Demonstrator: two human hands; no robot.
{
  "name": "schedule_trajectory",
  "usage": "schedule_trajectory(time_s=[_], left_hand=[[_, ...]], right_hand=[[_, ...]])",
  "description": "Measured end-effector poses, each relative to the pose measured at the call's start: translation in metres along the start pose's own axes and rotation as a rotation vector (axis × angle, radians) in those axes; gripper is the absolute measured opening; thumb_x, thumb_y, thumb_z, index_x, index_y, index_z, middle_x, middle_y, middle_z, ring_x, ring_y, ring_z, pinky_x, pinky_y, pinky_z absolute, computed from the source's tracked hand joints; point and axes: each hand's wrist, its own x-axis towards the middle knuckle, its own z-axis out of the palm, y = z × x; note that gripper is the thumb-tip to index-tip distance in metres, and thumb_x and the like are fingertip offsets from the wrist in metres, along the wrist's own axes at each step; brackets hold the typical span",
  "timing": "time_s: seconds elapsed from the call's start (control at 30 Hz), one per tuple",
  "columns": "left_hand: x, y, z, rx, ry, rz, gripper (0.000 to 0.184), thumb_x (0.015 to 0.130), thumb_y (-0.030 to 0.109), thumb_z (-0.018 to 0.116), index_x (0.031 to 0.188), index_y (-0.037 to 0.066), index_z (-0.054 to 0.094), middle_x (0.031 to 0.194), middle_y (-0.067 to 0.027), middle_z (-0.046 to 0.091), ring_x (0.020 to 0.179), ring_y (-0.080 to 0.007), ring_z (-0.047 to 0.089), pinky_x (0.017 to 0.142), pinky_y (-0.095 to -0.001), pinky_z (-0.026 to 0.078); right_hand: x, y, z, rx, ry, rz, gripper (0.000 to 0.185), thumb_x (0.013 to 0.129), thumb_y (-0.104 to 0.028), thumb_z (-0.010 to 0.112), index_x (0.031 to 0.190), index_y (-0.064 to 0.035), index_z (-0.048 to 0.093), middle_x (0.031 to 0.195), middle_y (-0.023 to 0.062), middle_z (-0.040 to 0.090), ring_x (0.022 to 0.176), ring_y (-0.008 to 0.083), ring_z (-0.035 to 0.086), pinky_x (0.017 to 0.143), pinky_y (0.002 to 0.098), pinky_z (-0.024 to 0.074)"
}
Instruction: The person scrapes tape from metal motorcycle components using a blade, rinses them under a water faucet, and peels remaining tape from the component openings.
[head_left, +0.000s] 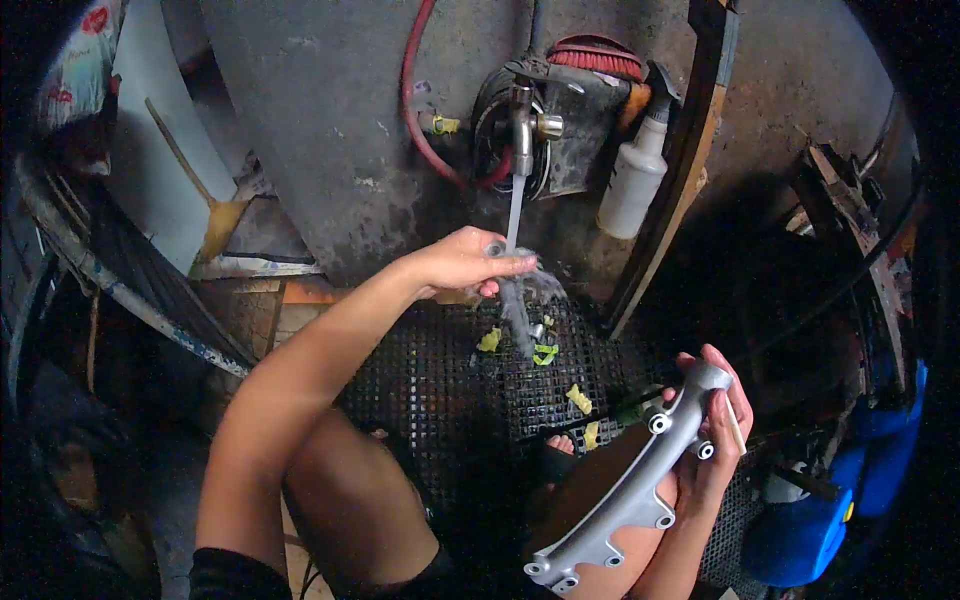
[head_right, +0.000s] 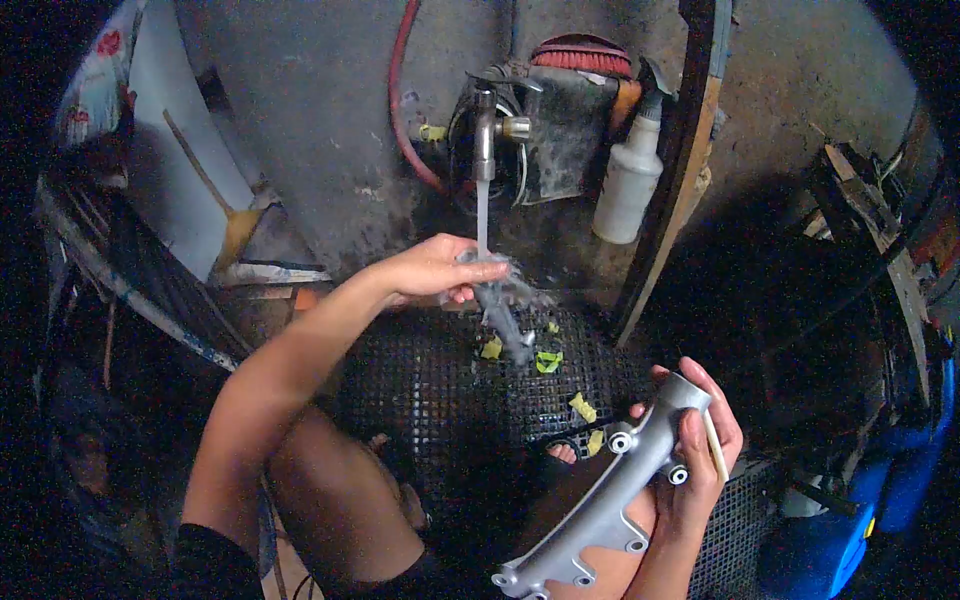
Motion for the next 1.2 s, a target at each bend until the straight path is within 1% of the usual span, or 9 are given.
schedule_trajectory(time_s=[0.17,0.3,0.5,0.7,0.87,1.0,1.07,1.13,1.2], left_hand=[[-0.002,0.002,0.013,0.056,0.265,-0.087,0.069,0.093,0.067,0.061,0.092,-0.001,0.071,0.068,-0.0039,0.063,0.053,-0.0094,0.057,0.048,-0.0242,0.048],[0.006,-0.005,0.018,0.209,0.489,-0.058,0.064,0.097,0.051,0.059,0.077,-0.008,0.070,0.067,-0.0205,0.069,0.055,-0.0236,0.071,0.055,-0.0378,0.057],[0.024,-0.018,0.012,0.534,0.723,-0.069,0.069,0.093,0.059,0.059,0.075,-0.007,0.072,0.061,-0.0178,0.067,0.056,-0.0263,0.071,0.059,-0.0395,0.059],[0.012,-0.015,0.010,0.401,0.328,-0.141,0.083,0.085,0.078,0.059,0.073,-0.002,0.073,0.060,-0.0104,0.064,0.053,-0.0169,0.064,0.052,-0.0300,0.054],[-0.004,-0.017,0.019,0.163,0.091,-0.110,0.057,0.086,0.053,0.079,0.102,-0.001,0.070,0.083,-0.0049,0.068,0.058,-0.0072,0.060,0.053,-0.0225,0.052],[-0.027,-0.012,-0.018,0.235,0.091,-0.057,0.049,0.087,0.051,0.079,0.089,0.005,0.066,0.083,-0.0039,0.069,0.059,-0.0067,0.061,0.052,-0.0213,0.050],[-0.059,0.007,-0.032,0.395,0.203,0.039,0.047,0.089,0.050,0.078,0.090,0.005,0.067,0.078,-0.0034,0.068,0.055,-0.0076,0.061,0.052,-0.0252,0.050],[-0.119,0.025,-0.031,0.471,0.409,0.039,0.050,0.093,0.052,0.071,0.094,0.002,0.068,0.073,-0.0071,0.069,0.053,-0.0116,0.064,0.053,-0.0325,0.052],[-0.166,0.014,-0.025,0.719,0.729,0.132,0.044,0.098,0.042,0.065,0.098,-0.002,0.065,0.083,-0.0210,0.071,0.073,-0.0324,0.072,0.067,-0.0451,0.056]], right_hand=[[-0.001,-0.001,0.003,-0.007,0.002,0.000,0.067,0.088,-0.033,0.078,0.136,0.0077,0.055,0.117,0.0261,0.068,0.081,0.0272,0.073,0.070,0.0349,0.0618],[-0.002,-0.002,0.004,-0.032,0.017,-0.007,0.067,0.088,-0.034,0.077,0.136,0.0077,0.056,0.117,0.0259,0.068,0.082,0.0264,0.073,0.069,0.0338,0.0612],[-0.002,0.000,0.003,-0.046,0.030,-0.022,0.067,0.089,-0.034,0.074,0.137,0.0078,0.055,0.118,0.0259,0.067,0.082,0.0255,0.073,0.068,0.0332,0.0608],[-0.003,-0.002,0.007,-0.041,0.031,-0.019,0.066,0.089,-0.034,0.074,0.137,0.0077,0.054,0.118,0.0258,0.067,0.082,0.0256,0.072,0.068,0.0337,0.0608],[-0.004,-0.004,0.003,-0.046,0.031,-0.019,0.065,0.090,-0.033,0.074,0.137,0.0073,0.055,0.120,0.0258,0.067,0.082,0.0255,0.072,0.071,0.0343,0.0610],[-0.003,0.006,-0.006,-0.058,0.029,-0.042,0.064,0.092,-0.033,0.071,0.141,0.0046,0.054,0.124,0.0246,0.067,0.081,0.0242,0.073,0.073,0.0336,0.0607],[0.003,0.013,-0.022,-0.184,-0.045,-0.084,0.055,0.100,-0.035,0.056,0.144,-0.0009,0.055,0.131,0.0184,0.064,0.090,0.0176,0.069,0.076,0.0263,0.0550],[0.028,0.037,-0.060,-0.160,-0.098,0.006,0.055,0.101,-0.038,0.054,0.144,-0.0028,0.055,0.133,0.0133,0.064,0.094,0.0145,0.066,0.078,0.0264,0.0528],[0.040,0.043,-0.073,-0.153,-0.091,0.067,0.056,0.104,-0.040,0.049,0.148,-0.0043,0.052,0.141,0.0111,0.060,0.111,0.0158,0.059,0.094,0.0284,0.0445]])
